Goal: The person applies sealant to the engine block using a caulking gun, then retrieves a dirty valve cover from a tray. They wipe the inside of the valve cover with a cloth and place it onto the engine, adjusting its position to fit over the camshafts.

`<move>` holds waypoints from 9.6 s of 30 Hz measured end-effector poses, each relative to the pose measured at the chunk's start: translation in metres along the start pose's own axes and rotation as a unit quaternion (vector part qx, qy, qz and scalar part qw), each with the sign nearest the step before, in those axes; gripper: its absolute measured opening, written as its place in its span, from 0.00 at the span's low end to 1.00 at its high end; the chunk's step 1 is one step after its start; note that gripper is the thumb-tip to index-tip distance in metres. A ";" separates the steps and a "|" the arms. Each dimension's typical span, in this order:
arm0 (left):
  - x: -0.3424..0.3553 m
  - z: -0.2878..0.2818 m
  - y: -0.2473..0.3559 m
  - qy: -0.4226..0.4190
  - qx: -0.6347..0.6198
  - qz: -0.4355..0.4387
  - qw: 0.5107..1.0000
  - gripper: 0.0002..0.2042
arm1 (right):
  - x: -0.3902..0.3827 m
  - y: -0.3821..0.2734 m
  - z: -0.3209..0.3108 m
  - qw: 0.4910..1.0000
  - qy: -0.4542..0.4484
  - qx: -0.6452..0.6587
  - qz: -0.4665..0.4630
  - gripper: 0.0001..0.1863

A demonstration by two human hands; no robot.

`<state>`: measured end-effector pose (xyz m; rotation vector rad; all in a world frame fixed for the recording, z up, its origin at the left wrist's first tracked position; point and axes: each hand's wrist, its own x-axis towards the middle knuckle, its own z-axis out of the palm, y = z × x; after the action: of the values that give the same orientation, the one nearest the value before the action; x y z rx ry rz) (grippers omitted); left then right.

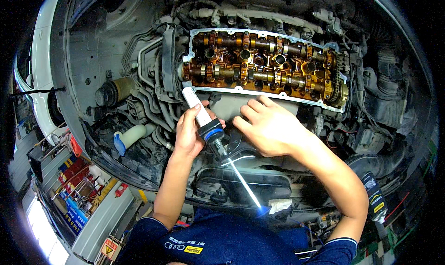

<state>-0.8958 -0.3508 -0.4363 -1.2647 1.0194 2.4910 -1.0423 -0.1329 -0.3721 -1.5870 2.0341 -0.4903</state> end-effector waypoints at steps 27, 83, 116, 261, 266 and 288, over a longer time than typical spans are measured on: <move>0.003 -0.001 -0.003 0.007 0.003 0.004 1.000 0.22 | -0.002 0.003 0.002 1.000 0.009 -0.002 0.005 0.13; -0.011 0.006 0.009 -0.032 -0.061 -0.024 0.997 0.22 | -0.017 0.010 0.003 0.977 -0.011 0.210 0.042 0.27; 0.115 0.094 0.026 -0.125 -0.198 0.073 0.970 0.27 | 0.028 0.100 -0.039 0.612 0.079 0.751 0.237 0.25; 0.072 0.046 0.025 -0.103 -0.219 0.002 0.970 0.24 | 0.019 0.020 0.017 0.933 0.157 0.282 0.158 0.19; 0.070 0.048 0.027 -0.089 -0.218 -0.010 0.972 0.25 | 0.020 0.020 0.015 0.935 0.152 0.278 0.162 0.19; 0.098 0.089 0.052 -0.054 -0.203 0.064 0.976 0.14 | 0.036 0.024 -0.001 0.778 0.170 0.530 0.293 0.15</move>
<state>-1.0372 -0.3472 -0.4486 -1.1718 0.6001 2.9393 -1.0688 -0.1620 -0.3914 -0.1726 1.7474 -1.3997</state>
